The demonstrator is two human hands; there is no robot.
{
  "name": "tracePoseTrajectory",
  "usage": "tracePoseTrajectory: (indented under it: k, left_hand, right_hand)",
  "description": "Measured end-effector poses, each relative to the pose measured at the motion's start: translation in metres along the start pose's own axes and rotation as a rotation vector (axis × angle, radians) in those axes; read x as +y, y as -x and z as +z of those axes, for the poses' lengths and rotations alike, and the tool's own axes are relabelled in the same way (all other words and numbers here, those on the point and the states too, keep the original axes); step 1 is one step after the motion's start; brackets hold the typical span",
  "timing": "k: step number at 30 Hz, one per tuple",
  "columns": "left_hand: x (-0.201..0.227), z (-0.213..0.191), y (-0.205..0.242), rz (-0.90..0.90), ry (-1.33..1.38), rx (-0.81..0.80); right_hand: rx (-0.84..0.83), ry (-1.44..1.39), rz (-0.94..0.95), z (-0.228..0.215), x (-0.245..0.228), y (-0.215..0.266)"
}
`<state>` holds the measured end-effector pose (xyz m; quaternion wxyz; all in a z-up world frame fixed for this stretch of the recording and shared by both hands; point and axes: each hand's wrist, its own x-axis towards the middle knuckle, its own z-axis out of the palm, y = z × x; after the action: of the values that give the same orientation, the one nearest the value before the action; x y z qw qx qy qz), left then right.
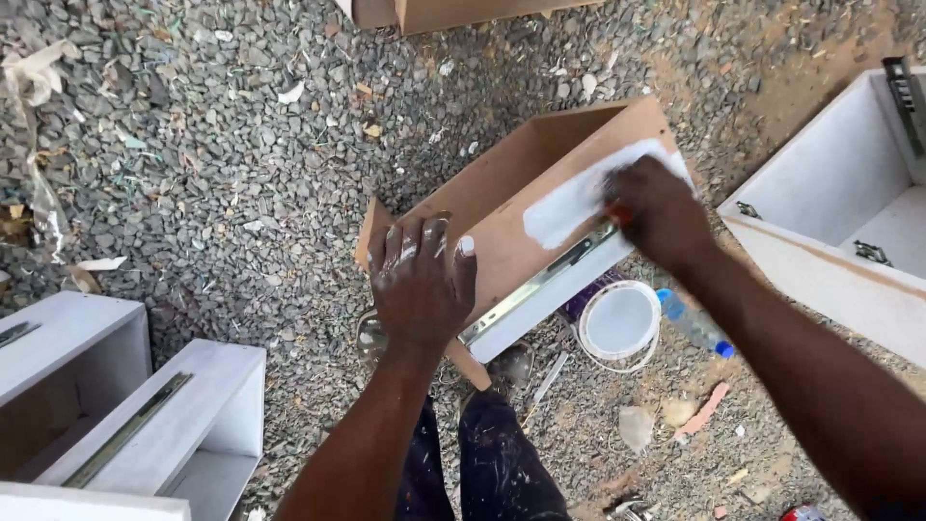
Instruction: Painting wooden drawer components with white paint using a cloth or sponge in an outdoor workshop setting.
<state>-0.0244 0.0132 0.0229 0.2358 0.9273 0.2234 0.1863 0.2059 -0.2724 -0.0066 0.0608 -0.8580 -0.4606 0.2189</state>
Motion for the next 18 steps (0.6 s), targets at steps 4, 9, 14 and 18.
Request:
tracePoseTrajectory:
  k: [4,9,14,18]
  left_hand:
    - [0.003,-0.011,-0.003,-0.009,0.079,-0.013]
    - [-0.001,-0.007,0.001,0.009,0.172,-0.008]
    - [-0.005,-0.005,0.005,-0.07,0.253,-0.042]
    - [-0.008,-0.004,0.006,-0.001,0.271,0.057]
  right_hand:
    - [-0.173,-0.353,-0.323,0.015,-0.182,-0.001]
    - [-0.012,-0.065,-0.774,0.037,-0.162,-0.008]
    - [-0.187,0.316,-0.473,-0.047,-0.017,-0.03]
    - [-0.207,-0.01,-0.083,-0.029,0.001,-0.012]
